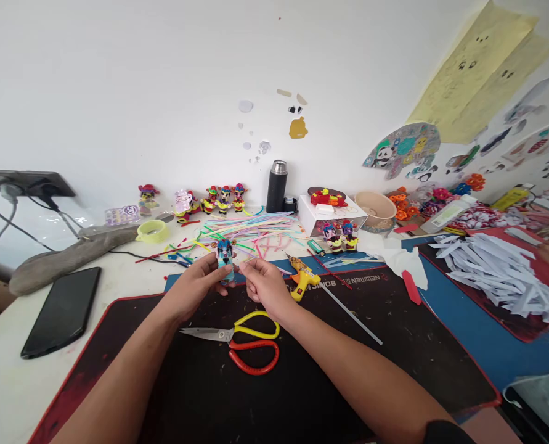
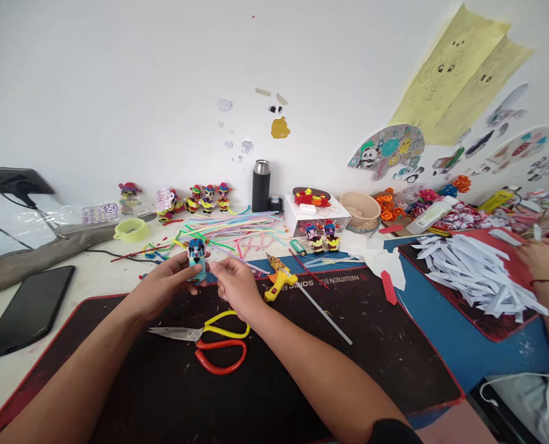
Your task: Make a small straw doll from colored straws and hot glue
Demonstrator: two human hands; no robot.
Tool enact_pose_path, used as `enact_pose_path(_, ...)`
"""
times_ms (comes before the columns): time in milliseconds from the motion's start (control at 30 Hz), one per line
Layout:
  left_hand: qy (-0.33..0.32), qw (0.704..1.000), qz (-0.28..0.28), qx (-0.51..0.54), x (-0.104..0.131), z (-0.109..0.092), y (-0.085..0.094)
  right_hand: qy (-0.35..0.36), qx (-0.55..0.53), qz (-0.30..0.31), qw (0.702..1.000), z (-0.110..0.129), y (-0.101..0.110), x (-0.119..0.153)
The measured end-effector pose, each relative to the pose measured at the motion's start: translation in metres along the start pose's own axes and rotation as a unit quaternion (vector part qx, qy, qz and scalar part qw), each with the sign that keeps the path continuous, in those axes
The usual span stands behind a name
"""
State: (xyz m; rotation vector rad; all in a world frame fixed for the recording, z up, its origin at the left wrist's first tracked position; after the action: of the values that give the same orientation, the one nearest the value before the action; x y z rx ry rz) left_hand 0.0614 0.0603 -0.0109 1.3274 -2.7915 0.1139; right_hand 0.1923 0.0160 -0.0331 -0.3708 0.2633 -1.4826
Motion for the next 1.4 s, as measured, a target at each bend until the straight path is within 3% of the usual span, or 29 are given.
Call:
enact_pose_path(267,-0.008,0.999,-0.010,-0.029,0.001,-0.004,-0.001,-0.004,-0.004,0.001,1.000,0.001,-0.002,-0.001)
enact_pose_path(500,-0.005,0.998,0.029,-0.053,0.000,-0.009,-0.010,-0.005,0.013,0.007,1.000,0.003,-0.008,-0.004)
enact_pose_path(967,-0.024,0.990,0.039,-0.132,0.001,-0.010,-0.011,-0.015,0.027,0.001,1.000,0.003,-0.007,-0.005)
enact_pose_path(1400,-0.013,0.993,0.019,-0.113,0.002,-0.003,-0.006,-0.014,0.019,0.005,1.000,0.002,-0.008,-0.004)
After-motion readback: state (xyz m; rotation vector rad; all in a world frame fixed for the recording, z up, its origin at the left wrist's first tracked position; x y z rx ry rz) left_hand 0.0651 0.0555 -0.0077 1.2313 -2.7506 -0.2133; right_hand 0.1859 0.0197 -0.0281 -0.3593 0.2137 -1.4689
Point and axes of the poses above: each hand's wrist, its own x-axis away from the middle knuckle, its own y-axis out of the back of the hand, z = x × y, the point moved 8 cm from there along -x, towards the middle knuckle, and after that the axes turned 8 degrees about z, right-handed, at the moved point
